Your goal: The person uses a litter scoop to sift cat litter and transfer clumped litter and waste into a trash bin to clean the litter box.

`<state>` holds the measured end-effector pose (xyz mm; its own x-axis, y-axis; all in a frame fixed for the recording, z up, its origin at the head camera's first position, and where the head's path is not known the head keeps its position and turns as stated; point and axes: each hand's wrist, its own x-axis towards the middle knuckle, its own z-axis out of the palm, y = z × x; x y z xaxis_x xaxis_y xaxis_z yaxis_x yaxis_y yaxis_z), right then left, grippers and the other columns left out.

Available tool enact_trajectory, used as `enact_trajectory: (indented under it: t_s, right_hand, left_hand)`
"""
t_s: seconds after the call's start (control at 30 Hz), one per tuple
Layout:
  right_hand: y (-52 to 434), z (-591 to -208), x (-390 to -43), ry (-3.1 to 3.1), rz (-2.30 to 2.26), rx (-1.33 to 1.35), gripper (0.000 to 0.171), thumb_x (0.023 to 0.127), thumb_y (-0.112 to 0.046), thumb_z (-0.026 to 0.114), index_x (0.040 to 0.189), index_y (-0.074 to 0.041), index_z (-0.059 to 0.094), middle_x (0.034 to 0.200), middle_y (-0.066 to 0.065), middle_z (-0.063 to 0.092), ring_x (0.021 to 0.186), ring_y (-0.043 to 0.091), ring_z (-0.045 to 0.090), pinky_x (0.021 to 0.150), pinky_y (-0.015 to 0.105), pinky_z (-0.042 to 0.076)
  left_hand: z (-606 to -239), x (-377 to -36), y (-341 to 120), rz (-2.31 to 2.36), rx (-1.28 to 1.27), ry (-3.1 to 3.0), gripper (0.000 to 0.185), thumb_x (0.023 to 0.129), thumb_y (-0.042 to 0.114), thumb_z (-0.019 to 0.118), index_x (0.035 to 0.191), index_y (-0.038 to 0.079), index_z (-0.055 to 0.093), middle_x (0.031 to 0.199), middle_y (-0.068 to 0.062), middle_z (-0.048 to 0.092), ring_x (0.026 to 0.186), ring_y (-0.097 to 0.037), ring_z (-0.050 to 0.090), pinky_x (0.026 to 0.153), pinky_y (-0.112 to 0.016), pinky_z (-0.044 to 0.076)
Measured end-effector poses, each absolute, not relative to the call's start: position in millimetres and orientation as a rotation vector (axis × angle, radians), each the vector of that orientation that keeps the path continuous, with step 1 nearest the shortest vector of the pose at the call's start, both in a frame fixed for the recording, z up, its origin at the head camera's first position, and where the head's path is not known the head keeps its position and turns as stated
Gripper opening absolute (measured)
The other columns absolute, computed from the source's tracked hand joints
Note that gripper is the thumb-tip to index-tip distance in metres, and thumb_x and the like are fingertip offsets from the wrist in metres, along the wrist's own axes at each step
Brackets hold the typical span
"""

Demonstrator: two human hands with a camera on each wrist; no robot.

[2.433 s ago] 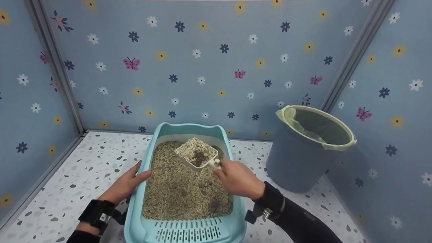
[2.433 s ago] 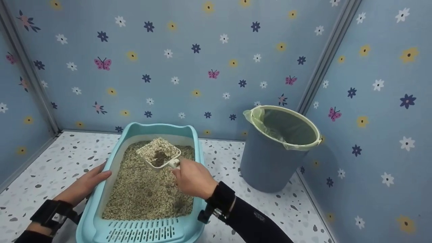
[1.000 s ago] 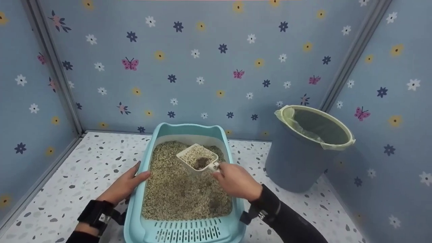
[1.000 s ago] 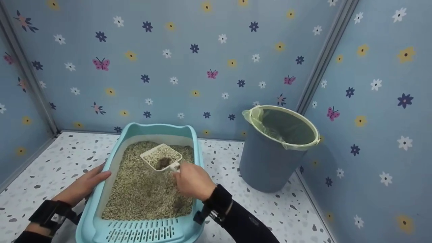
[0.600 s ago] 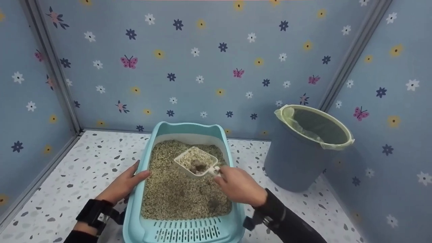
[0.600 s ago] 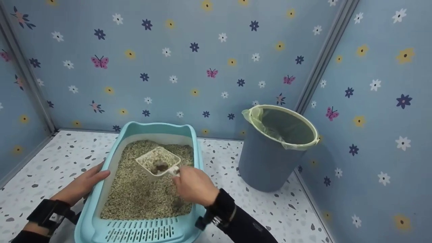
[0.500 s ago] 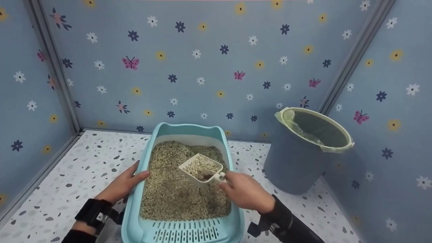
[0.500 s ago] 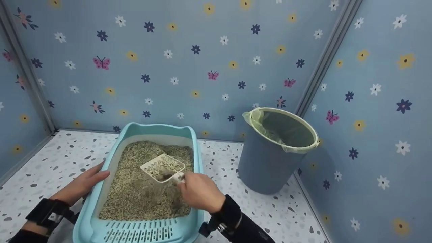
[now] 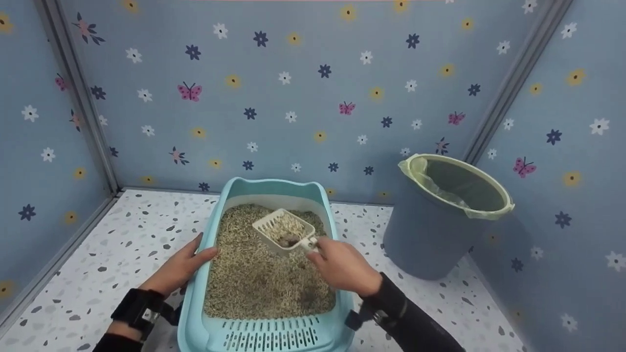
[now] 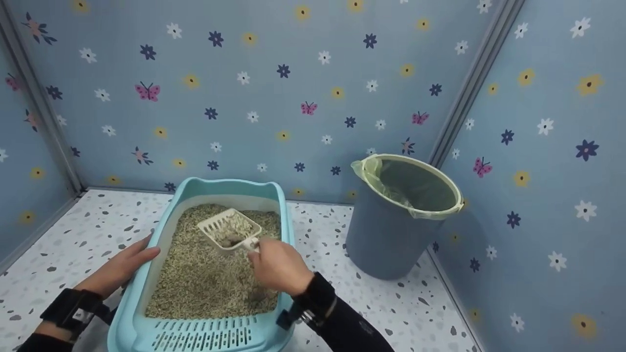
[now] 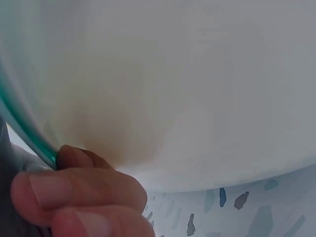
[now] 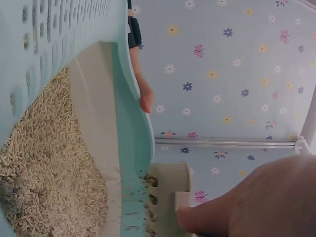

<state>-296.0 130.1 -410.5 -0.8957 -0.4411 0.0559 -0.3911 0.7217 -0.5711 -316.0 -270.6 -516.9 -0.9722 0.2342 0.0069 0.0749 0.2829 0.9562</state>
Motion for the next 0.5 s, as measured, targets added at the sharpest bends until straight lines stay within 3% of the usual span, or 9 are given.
enact_trajectory:
  t_s: [0.27, 0.33, 0.4, 0.43, 0.5]
  right_hand:
    - [128.8, -407.2, -293.0, 2.811, -0.920, -0.663, 0.017, 0.115, -0.030, 0.063, 0.109, -0.014, 0.066, 0.081, -0.003, 0.058, 0.064, 0.013, 0.053, 0.055, 0.032, 0.047]
    - [122.6, -408.1, -296.6, 2.809, -0.933, -0.680, 0.018, 0.116, -0.031, 0.062, 0.109, -0.015, 0.067, 0.082, -0.004, 0.057, 0.064, 0.012, 0.051, 0.056, 0.031, 0.046]
    - [118.5, -409.2, -299.8, 2.813, -0.930, -0.696, 0.020, 0.117, -0.033, 0.060, 0.111, -0.015, 0.066, 0.083, -0.006, 0.057, 0.065, 0.011, 0.051, 0.057, 0.030, 0.047]
    - [119.7, -409.2, -299.2, 2.812, -0.924, -0.702, 0.020, 0.117, -0.033, 0.061, 0.111, -0.015, 0.067, 0.083, -0.005, 0.057, 0.065, 0.011, 0.051, 0.057, 0.031, 0.047]
    - [127.4, -409.1, -294.8, 2.825, -0.878, -0.697, 0.019, 0.116, -0.032, 0.062, 0.110, -0.014, 0.067, 0.082, -0.005, 0.058, 0.066, 0.012, 0.053, 0.058, 0.032, 0.048]
  left_hand:
    - [-515.2, -310.3, -274.0, 1.703, 0.247, 2.468, 0.088, 0.117, 0.045, 0.054, 0.181, 0.014, 0.003, 0.165, -0.044, 0.036, 0.098, -0.038, 0.071, 0.068, -0.037, 0.060]
    - [-515.7, -308.8, -274.8, 1.695, 0.233, 2.479, 0.087, 0.117, 0.045, 0.054, 0.181, 0.014, 0.003, 0.167, -0.044, 0.034, 0.107, -0.039, 0.071, 0.073, -0.036, 0.060]
    - [-517.3, -308.3, -274.4, 1.681, 0.210, 2.489, 0.088, 0.117, 0.047, 0.054, 0.181, 0.014, 0.002, 0.163, -0.044, 0.038, 0.100, -0.037, 0.070, 0.071, -0.038, 0.060]
    - [-518.1, -308.1, -273.9, 1.667, 0.210, 2.496, 0.089, 0.117, 0.048, 0.053, 0.181, 0.012, 0.002, 0.167, -0.043, 0.034, 0.108, -0.036, 0.069, 0.079, -0.038, 0.060]
    - [-519.0, -308.6, -272.0, 1.650, 0.208, 2.495, 0.090, 0.117, 0.050, 0.053, 0.180, 0.012, 0.002, 0.167, -0.043, 0.034, 0.110, -0.037, 0.069, 0.081, -0.041, 0.062]
